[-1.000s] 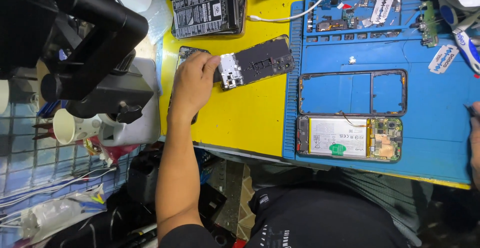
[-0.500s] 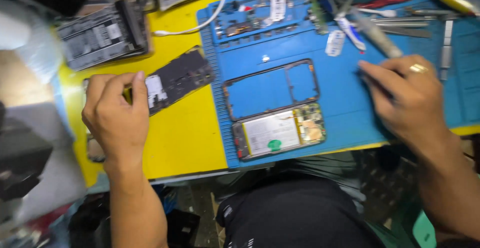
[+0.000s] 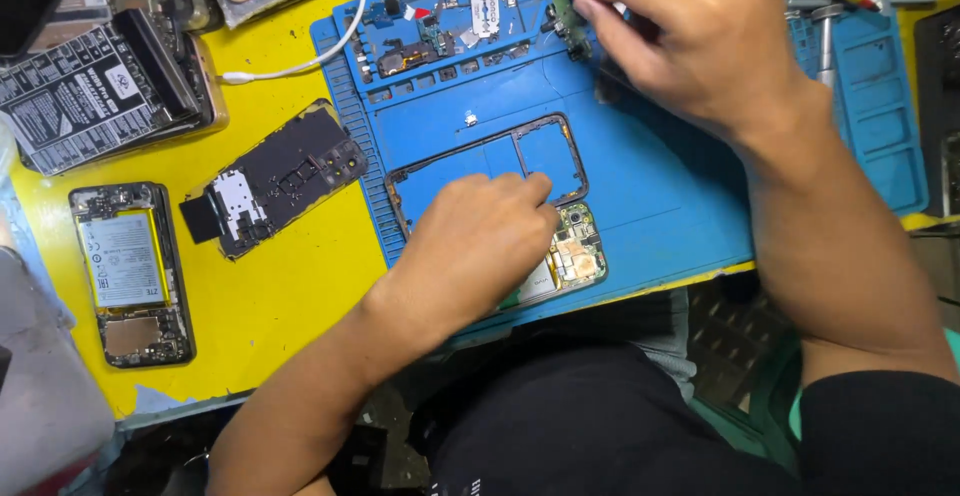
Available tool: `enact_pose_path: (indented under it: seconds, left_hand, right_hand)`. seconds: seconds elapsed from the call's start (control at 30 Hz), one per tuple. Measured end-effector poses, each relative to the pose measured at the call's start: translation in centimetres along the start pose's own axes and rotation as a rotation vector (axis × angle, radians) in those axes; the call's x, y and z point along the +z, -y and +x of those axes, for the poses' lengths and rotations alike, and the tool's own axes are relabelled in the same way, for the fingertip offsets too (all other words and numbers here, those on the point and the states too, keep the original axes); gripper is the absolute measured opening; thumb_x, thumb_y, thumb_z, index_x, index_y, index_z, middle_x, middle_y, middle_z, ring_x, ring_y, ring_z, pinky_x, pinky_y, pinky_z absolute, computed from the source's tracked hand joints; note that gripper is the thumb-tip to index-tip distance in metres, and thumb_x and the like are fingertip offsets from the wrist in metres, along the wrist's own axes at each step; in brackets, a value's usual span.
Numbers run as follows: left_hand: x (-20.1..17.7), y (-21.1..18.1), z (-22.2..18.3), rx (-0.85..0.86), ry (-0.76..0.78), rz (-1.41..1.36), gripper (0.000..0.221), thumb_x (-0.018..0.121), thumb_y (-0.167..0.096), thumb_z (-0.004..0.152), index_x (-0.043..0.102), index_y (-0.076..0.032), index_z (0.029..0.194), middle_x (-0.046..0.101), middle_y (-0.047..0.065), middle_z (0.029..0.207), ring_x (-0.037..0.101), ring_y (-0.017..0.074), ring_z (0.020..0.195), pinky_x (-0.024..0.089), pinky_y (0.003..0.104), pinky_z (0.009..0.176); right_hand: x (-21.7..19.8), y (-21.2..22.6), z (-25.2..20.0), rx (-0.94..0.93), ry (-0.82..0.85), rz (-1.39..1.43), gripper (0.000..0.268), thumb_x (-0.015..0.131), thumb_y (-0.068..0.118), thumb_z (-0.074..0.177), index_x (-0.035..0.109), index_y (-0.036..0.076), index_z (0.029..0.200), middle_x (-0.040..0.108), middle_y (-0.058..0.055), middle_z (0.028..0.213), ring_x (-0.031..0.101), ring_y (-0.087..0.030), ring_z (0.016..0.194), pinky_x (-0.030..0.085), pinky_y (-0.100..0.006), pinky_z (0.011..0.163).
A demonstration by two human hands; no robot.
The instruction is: The person disassembles a smartphone by prying open the screen, removing the back cover, and detaching internal components. They use a metal prying tool and a screwdriver to separate the screen and remove screws from the motherboard. The person then removes the battery and places the components on the workbench.
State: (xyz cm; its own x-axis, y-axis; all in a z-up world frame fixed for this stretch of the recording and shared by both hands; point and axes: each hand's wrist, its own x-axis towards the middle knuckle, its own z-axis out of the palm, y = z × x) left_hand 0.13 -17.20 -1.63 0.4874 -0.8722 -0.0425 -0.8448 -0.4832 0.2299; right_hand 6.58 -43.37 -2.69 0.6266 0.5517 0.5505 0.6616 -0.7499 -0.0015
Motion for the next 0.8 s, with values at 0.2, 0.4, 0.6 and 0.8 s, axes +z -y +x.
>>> enact_pose_path:
  seconds: [0.2, 0.4, 0.6, 0.8]
  left_hand:
    - [0.4, -0.8, 0.5, -0.005, 0.017, 0.063, 0.012, 0.075, -0.006, 0.077, 0.072, -0.017, 0.074, 0.064, 0.003, 0.08, 0.066, 0.0291, 0.069, 0.049, 0.044, 0.048]
    - [0.2, -1.6, 1.1, -0.042, 0.023, 0.112, 0.015, 0.077, -0.006, 0.071, 0.069, -0.018, 0.065, 0.064, 0.003, 0.076, 0.064, 0.0275, 0.065, 0.046, 0.042, 0.046]
    - [0.4, -2.2, 1.1, -0.084, 0.005, 0.143, 0.016, 0.076, -0.007, 0.07, 0.067, -0.018, 0.063, 0.063, 0.003, 0.074, 0.063, 0.0273, 0.064, 0.045, 0.042, 0.045]
    - [1.2, -3.7, 0.8, -0.073, -0.059, 0.276, 0.014, 0.072, -0.011, 0.076, 0.069, -0.021, 0.067, 0.059, 0.001, 0.074, 0.06, 0.0245, 0.066, 0.039, 0.039, 0.051]
  right_hand:
    - [-0.4, -0.6, -1.5, 0.063, -0.035, 0.18, 0.003, 0.088, -0.004, 0.12, 0.085, -0.003, 0.121, 0.071, -0.01, 0.091, 0.063, -0.026, 0.08, 0.045, -0.039, 0.074]
    - [-0.7, -0.6, -1.6, 0.107, -0.051, 0.238, 0.003, 0.089, -0.006, 0.122, 0.086, -0.004, 0.122, 0.071, -0.01, 0.093, 0.059, -0.025, 0.079, 0.044, -0.038, 0.075]
    - [-0.7, -0.6, -1.7, 0.103, -0.059, 0.288, 0.005, 0.09, -0.007, 0.121, 0.085, -0.005, 0.12, 0.07, -0.01, 0.09, 0.06, -0.025, 0.078, 0.044, -0.038, 0.074]
    - [-0.7, -0.6, -1.5, 0.089, -0.08, 0.306, 0.006, 0.09, -0.009, 0.12, 0.085, -0.007, 0.12, 0.068, -0.01, 0.087, 0.057, -0.024, 0.076, 0.043, -0.038, 0.074]
